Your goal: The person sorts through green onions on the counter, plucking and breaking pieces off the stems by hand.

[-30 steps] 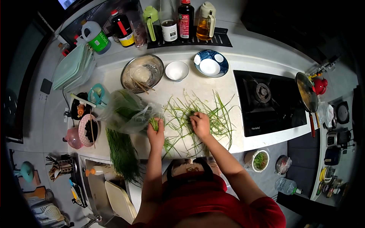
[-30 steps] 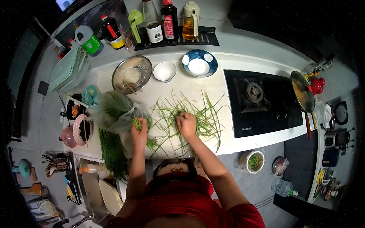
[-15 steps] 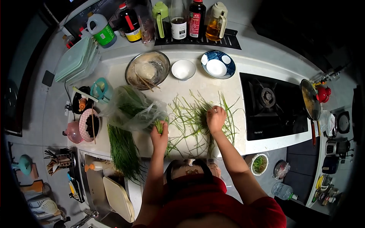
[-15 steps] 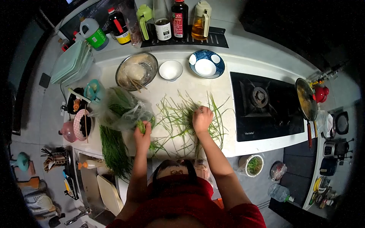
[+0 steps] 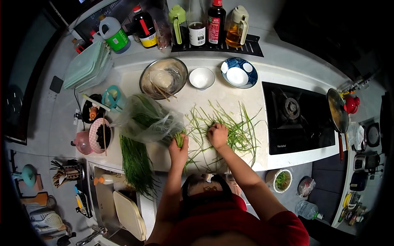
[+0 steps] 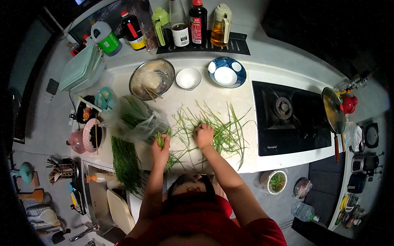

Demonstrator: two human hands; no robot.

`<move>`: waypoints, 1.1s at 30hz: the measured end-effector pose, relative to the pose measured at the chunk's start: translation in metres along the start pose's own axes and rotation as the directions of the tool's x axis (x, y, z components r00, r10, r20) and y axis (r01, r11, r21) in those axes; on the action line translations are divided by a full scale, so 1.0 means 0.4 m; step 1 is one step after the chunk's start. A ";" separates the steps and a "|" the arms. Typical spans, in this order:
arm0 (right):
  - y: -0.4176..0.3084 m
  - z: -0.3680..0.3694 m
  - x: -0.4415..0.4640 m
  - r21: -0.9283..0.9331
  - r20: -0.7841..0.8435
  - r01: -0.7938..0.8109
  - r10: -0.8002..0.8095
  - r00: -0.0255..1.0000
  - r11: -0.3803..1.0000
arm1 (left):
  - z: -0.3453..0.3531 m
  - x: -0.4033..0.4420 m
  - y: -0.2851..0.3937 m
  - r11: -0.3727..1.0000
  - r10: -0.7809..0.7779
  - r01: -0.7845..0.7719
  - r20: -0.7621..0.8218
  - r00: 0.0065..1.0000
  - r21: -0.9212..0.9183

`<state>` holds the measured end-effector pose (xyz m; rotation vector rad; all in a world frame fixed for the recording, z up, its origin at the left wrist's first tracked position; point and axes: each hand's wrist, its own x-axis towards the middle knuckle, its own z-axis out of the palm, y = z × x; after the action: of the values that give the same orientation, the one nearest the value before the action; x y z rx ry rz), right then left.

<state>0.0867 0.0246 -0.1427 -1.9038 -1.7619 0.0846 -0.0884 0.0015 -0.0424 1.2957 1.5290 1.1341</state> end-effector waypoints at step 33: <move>-0.054 -0.193 0.078 0.798 0.257 -0.266 0.093 0.962 0.541 | 0.080 0.038 0.066 0.986 0.036 -0.024 0.071 0.997 -0.166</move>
<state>0.1023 0.0279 -0.0581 -1.3399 -1.2276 1.0298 -0.0530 0.0222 -0.0257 1.2380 1.3370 1.1928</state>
